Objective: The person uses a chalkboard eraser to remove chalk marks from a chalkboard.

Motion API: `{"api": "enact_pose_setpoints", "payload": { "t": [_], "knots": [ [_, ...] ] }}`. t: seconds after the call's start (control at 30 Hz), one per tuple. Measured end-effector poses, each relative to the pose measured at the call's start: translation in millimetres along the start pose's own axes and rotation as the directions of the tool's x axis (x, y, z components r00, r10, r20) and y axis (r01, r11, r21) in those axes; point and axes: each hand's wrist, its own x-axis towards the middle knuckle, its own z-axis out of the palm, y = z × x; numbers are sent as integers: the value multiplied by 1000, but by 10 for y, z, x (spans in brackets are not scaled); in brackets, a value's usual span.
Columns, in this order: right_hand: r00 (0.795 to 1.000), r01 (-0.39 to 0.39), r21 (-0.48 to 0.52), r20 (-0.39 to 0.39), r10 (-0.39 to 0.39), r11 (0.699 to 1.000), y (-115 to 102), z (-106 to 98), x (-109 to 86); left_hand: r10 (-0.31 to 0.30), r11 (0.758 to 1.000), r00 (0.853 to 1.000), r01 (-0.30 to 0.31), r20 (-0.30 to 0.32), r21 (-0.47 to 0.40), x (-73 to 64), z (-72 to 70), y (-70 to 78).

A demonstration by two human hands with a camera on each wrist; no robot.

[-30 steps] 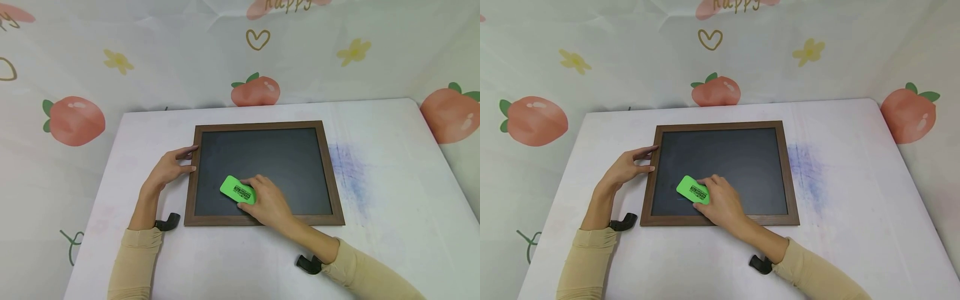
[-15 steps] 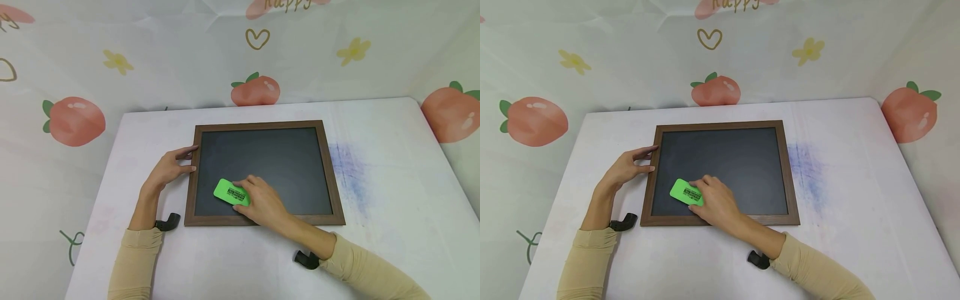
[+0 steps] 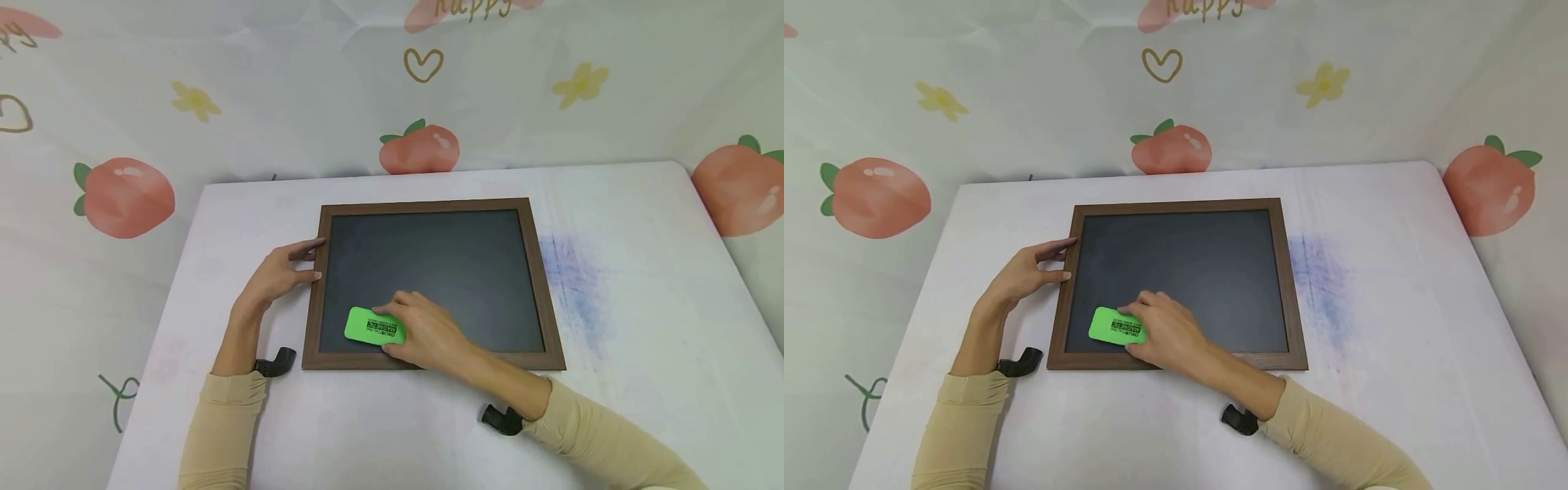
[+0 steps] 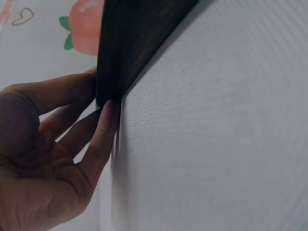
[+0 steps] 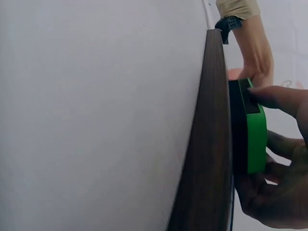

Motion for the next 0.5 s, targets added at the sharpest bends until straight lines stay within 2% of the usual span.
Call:
{"api": "enact_pose_setpoints", "payload": {
  "t": [0.33,0.5],
  "knots": [
    [988,69,8,139,-69,998,88,-100,8,-19,1000,1000,19,-2,-7,6,21,-31],
    [979,98,3,177,-96,995,107,-169,11,3,1000,1000,-3,-4,-13,-7,11,-31]
  ]
}}
